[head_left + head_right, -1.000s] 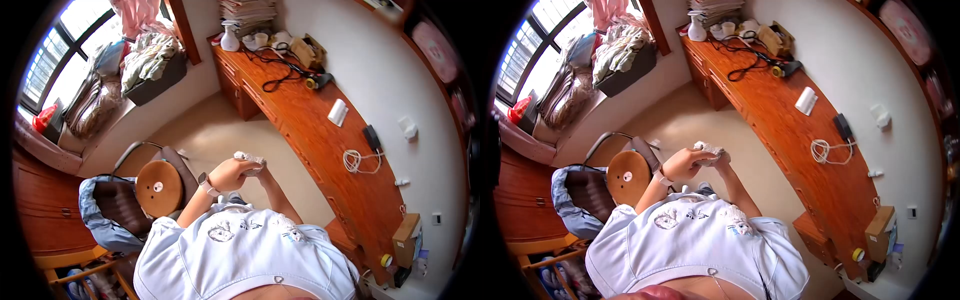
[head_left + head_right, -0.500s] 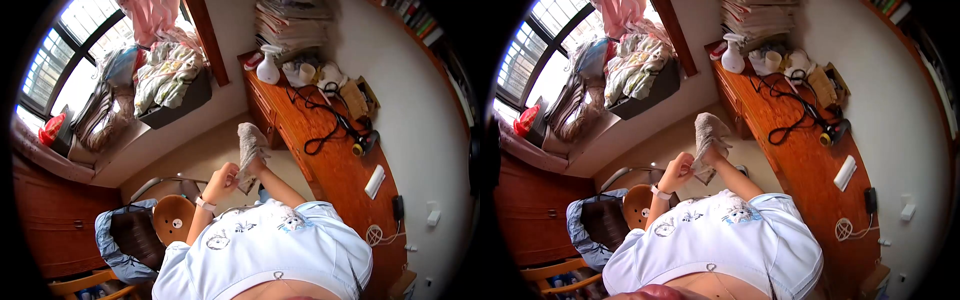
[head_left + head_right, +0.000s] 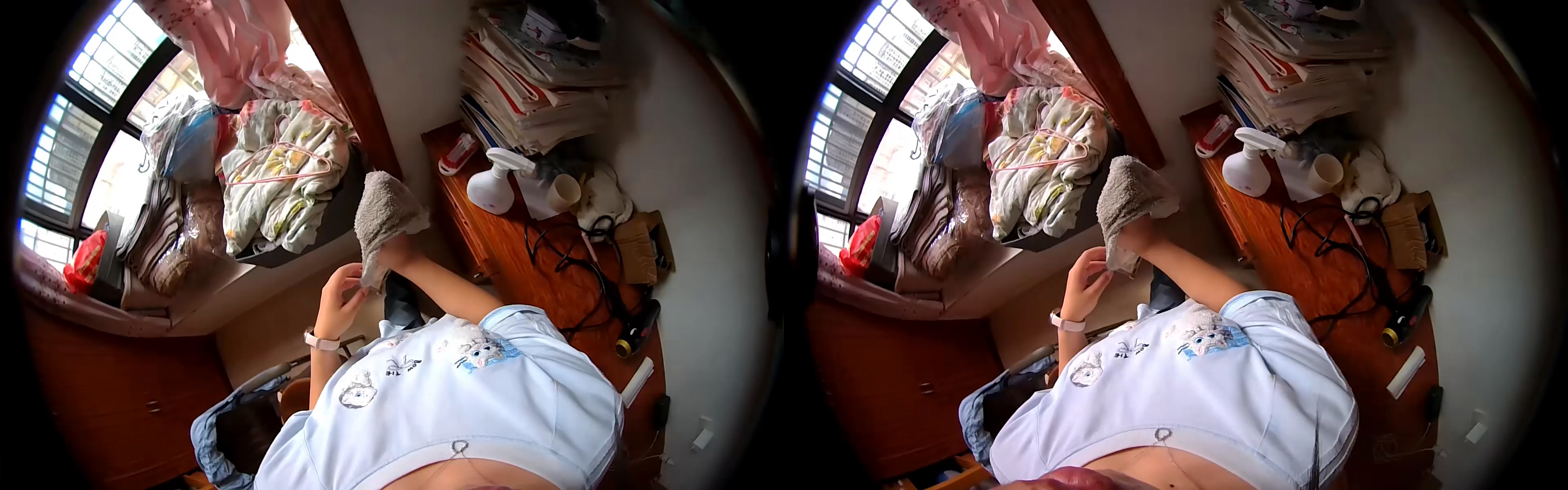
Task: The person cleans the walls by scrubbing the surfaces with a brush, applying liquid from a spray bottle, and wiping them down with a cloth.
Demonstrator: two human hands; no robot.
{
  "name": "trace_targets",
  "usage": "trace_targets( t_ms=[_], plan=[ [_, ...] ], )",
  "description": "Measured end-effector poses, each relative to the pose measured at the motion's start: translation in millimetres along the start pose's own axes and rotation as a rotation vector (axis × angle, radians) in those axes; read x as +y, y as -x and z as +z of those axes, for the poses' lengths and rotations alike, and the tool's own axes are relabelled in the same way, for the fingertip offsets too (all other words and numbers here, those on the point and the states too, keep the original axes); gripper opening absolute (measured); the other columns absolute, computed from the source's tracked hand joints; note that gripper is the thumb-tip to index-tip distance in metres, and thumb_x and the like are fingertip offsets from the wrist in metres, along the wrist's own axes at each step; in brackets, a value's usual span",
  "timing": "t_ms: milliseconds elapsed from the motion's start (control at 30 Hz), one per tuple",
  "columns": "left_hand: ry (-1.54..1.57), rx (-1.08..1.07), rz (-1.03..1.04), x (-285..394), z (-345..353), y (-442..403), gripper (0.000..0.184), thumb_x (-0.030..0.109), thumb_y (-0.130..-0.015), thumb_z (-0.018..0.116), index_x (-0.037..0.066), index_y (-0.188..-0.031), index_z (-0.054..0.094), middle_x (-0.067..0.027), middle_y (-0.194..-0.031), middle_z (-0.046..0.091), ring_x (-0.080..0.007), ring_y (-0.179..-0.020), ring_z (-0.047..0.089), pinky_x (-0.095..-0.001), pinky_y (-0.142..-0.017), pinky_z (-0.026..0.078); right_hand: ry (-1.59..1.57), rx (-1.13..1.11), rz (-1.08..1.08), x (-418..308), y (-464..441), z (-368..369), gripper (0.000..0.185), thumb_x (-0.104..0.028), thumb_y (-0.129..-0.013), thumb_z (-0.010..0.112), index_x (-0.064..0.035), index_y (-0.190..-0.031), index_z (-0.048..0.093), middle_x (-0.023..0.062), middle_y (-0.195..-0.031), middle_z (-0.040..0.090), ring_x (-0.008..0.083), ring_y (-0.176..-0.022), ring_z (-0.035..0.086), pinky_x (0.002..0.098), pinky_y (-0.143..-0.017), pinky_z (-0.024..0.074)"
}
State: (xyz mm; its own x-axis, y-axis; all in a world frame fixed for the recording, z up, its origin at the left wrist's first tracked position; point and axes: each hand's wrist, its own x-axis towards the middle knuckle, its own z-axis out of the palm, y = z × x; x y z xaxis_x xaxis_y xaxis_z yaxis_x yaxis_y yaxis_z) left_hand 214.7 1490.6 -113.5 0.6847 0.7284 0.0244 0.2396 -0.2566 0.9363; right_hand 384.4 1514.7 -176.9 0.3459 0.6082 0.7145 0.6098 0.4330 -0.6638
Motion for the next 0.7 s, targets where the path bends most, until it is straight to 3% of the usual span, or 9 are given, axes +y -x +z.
trace_targets(
  t_ms=[33,100,200,300,367,433,567,600,700],
  plan=[
    [-0.010,-0.026,-0.001,-5.6,-12.3,-22.9,0.037,-0.004,-0.077,0.057,0.000,-0.113,0.049,-0.0070,-0.105,0.056,-0.0157,-0.097,0.056,-0.0280,-0.086,0.044,0.008,0.022,0.015,5.6,-16.2,9.1,0.031,-0.021,-0.079,0.053,-0.0047,-0.105,0.054,0.0142,-0.105,0.055,0.0301,-0.099,0.051,0.0400,-0.092,0.0362],
    [0.040,-0.051,0.059,-10.7,-39.6,-72.0,0.042,-0.005,-0.074,0.060,0.000,-0.114,0.049,-0.0093,-0.106,0.056,-0.0179,-0.095,0.056,-0.0292,-0.085,0.045,0.538,-0.364,-0.015,20.7,-53.0,29.5,0.031,-0.024,-0.078,0.053,-0.0042,-0.101,0.055,0.0144,-0.105,0.056,0.0302,-0.101,0.050,0.0410,-0.092,0.0359],
    [-0.002,-0.139,0.104,-7.2,-83.4,-134.1,0.049,-0.005,-0.074,0.059,0.001,-0.120,0.044,-0.0098,-0.109,0.054,-0.0177,-0.094,0.057,-0.0288,-0.083,0.045,0.528,-0.044,-0.034,68.5,-107.6,83.2,0.030,-0.025,-0.075,0.052,-0.0034,-0.096,0.057,0.0159,-0.101,0.056,0.0329,-0.098,0.051,0.0435,-0.091,0.0361],
    [0.077,-0.213,0.074,-10.8,-119.3,-183.3,0.055,-0.004,-0.074,0.060,0.004,-0.125,0.041,-0.0107,-0.111,0.054,-0.0180,-0.092,0.059,-0.0288,-0.081,0.045,0.965,0.298,-0.231,72.7,-193.6,79.4,0.027,-0.023,-0.072,0.054,-0.0041,-0.090,0.059,0.0166,-0.094,0.057,0.0338,-0.092,0.052,0.0430,-0.087,0.0378],
    [0.011,-0.226,0.108,-21.0,-135.1,-212.0,0.056,-0.004,-0.073,0.060,0.005,-0.125,0.041,-0.0111,-0.112,0.054,-0.0175,-0.091,0.059,-0.0287,-0.081,0.046,0.657,0.324,-0.270,100.1,-244.9,75.3,0.028,-0.024,-0.075,0.051,-0.0047,-0.094,0.058,0.0161,-0.101,0.056,0.0315,-0.098,0.050,0.0436,-0.090,0.0366],
    [-0.025,-0.247,0.171,-33.2,-142.8,-231.9,0.059,-0.005,-0.072,0.060,0.005,-0.127,0.040,-0.0117,-0.114,0.053,-0.0181,-0.092,0.059,-0.0299,-0.080,0.046,0.686,-0.137,0.092,112.1,-285.4,58.0,0.033,-0.030,-0.080,0.048,-0.0065,-0.103,0.054,0.0146,-0.112,0.051,0.0287,-0.106,0.047,0.0437,-0.093,0.0349],
    [0.041,-0.344,0.007,-55.0,-146.0,-243.8,0.069,-0.007,-0.071,0.058,0.009,-0.134,0.032,-0.0128,-0.121,0.049,-0.0181,-0.094,0.058,-0.0295,-0.081,0.046,0.223,0.261,0.021,235.5,-267.3,90.9,0.043,-0.036,-0.084,0.047,-0.0078,-0.117,0.047,0.0126,-0.123,0.045,0.0247,-0.115,0.041,0.0396,-0.097,0.0333],
    [0.065,-0.350,-0.027,-66.0,-147.7,-244.0,0.070,-0.007,-0.072,0.058,0.009,-0.135,0.031,-0.0130,-0.122,0.048,-0.0181,-0.095,0.058,-0.0294,-0.081,0.046,0.444,0.185,0.154,290.6,-246.4,100.3,0.048,-0.034,-0.081,0.050,-0.0069,-0.121,0.045,0.0134,-0.120,0.048,0.0252,-0.114,0.042,0.0365,-0.097,0.0330],
    [0.106,-0.377,-0.137,-77.8,-151.3,-241.8,0.072,-0.005,-0.074,0.058,0.009,-0.137,0.026,-0.0135,-0.125,0.046,-0.0183,-0.097,0.058,-0.0293,-0.081,0.046,0.410,-0.074,0.430,299.2,-233.6,91.5,0.060,-0.033,-0.079,0.055,-0.0048,-0.129,0.039,0.0117,-0.126,0.045,0.0213,-0.119,0.037,0.0271,-0.101,0.0278]
  ],
)
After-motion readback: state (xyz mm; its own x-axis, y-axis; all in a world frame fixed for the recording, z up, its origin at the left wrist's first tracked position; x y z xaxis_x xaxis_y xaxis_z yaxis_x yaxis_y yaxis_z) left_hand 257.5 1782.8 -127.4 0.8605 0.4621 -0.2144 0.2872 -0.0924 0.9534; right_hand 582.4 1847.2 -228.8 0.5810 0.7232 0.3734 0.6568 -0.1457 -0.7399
